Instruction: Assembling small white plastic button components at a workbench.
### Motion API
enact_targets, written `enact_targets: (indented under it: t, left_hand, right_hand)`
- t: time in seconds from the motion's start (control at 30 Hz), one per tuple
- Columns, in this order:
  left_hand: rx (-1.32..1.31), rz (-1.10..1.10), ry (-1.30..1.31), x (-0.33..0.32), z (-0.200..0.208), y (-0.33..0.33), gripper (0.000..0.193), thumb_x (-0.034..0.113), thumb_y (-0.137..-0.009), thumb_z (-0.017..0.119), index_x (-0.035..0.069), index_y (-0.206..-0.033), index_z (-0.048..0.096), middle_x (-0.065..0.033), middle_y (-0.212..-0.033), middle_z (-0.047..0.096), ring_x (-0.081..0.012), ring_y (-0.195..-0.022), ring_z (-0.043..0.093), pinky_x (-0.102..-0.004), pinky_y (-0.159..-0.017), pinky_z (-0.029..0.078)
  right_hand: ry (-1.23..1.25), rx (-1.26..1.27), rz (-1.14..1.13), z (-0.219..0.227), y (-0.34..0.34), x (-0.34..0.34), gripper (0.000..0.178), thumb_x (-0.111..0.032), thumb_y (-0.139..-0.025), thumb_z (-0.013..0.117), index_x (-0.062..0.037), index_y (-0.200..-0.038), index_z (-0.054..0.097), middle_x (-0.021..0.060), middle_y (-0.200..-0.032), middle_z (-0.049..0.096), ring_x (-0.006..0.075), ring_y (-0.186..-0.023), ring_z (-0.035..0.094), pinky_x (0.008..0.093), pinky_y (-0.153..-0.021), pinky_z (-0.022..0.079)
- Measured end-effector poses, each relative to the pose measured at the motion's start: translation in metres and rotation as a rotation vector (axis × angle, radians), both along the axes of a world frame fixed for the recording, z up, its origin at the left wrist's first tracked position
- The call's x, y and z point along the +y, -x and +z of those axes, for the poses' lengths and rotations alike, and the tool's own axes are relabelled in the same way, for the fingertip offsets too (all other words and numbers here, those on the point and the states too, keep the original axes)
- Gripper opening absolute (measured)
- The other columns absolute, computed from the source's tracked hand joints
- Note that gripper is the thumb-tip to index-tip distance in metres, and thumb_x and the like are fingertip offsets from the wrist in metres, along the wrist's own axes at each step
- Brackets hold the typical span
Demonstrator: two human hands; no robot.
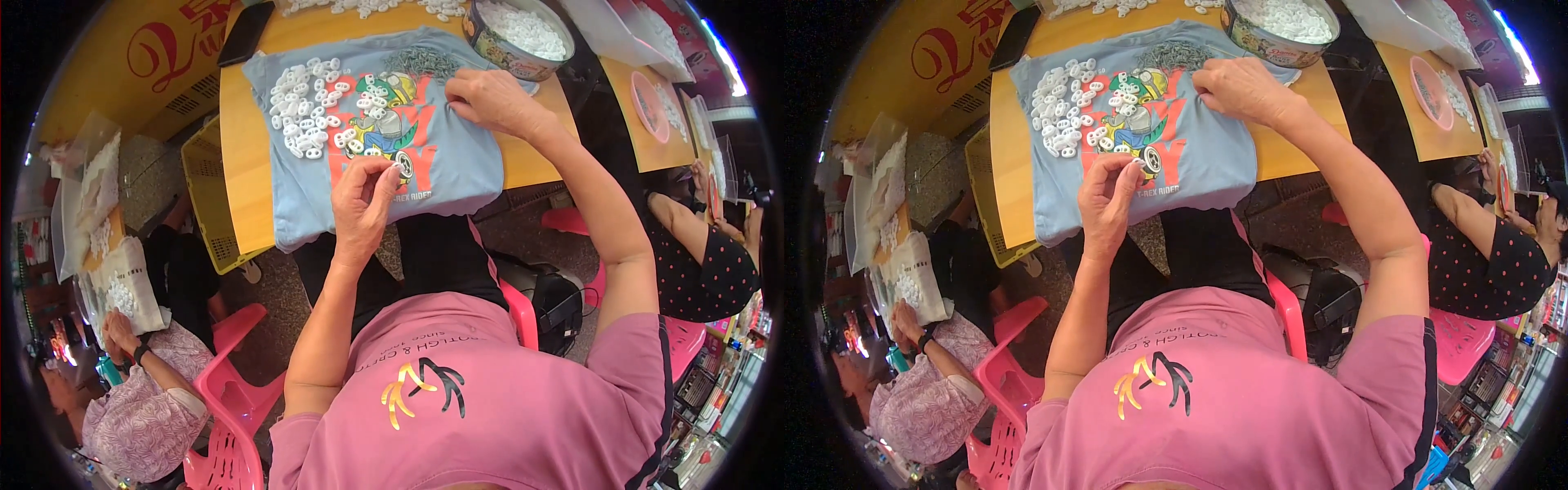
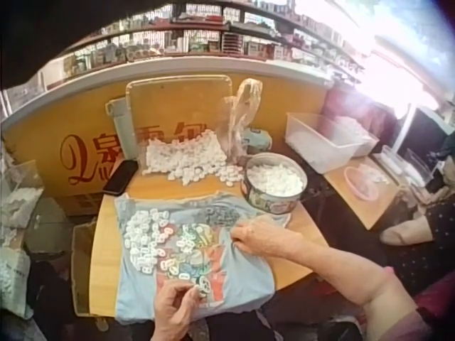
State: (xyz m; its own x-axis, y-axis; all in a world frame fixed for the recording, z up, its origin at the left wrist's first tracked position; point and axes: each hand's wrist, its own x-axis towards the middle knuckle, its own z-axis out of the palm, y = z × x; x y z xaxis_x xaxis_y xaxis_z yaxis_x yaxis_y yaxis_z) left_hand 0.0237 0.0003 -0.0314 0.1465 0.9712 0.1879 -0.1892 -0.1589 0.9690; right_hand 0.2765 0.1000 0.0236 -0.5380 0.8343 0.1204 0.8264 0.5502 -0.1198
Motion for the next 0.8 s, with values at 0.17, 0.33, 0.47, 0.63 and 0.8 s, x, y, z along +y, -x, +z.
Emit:
enact_targets:
  t: [0.17,0.33,0.47,0.63,0.8]
  left_hand:
    - [0.006,0.001,0.021,-0.001,0.002,0.000,0.005,0.002,-0.093,0.061,-0.003,-0.095,0.059,-0.0035,-0.091,0.058,-0.0078,-0.078,0.058,-0.0221,-0.070,0.049]
    - [0.024,0.010,0.007,-0.001,0.002,0.001,0.006,0.002,-0.093,0.061,-0.003,-0.095,0.060,-0.0035,-0.091,0.058,-0.0075,-0.079,0.058,-0.0220,-0.070,0.049]
    - [0.030,0.005,-0.004,-0.001,0.002,0.000,0.006,0.002,-0.093,0.061,-0.003,-0.096,0.060,-0.0034,-0.091,0.058,-0.0073,-0.079,0.057,-0.0218,-0.071,0.049]
    - [-0.011,-0.002,0.025,-0.002,0.004,-0.001,0.006,0.001,-0.093,0.061,-0.002,-0.097,0.059,-0.0032,-0.093,0.057,-0.0073,-0.080,0.057,-0.0215,-0.071,0.049]
    - [0.007,-0.002,0.020,-0.001,0.002,0.000,0.006,0.001,-0.093,0.061,-0.002,-0.097,0.059,-0.0031,-0.092,0.057,-0.0074,-0.079,0.057,-0.0213,-0.071,0.049]
  right_hand:
    - [0.103,0.115,-0.038,-0.006,-0.021,0.006,0.016,-0.017,-0.084,0.065,-0.0025,-0.091,0.064,0.0133,-0.087,0.065,0.0321,-0.083,0.064,0.0392,-0.072,0.050]
    - [0.185,0.357,-0.111,-0.008,-0.029,0.001,0.015,-0.010,-0.083,0.065,0.0011,-0.094,0.064,0.0143,-0.085,0.065,0.0273,-0.080,0.064,0.0352,-0.075,0.050]
    - [0.099,0.317,-0.081,-0.015,-0.032,-0.001,0.015,-0.010,-0.083,0.065,0.0011,-0.094,0.064,0.0141,-0.085,0.064,0.0270,-0.081,0.063,0.0351,-0.075,0.050]
    - [0.098,0.357,-0.095,-0.017,-0.034,-0.002,0.015,-0.011,-0.084,0.065,0.0000,-0.094,0.065,0.0126,-0.088,0.062,0.0256,-0.081,0.063,0.0349,-0.075,0.050]
    - [0.067,0.337,-0.150,-0.015,-0.041,-0.009,0.015,-0.012,-0.084,0.066,-0.0018,-0.095,0.065,0.0111,-0.092,0.061,0.0243,-0.083,0.063,0.0347,-0.075,0.050]
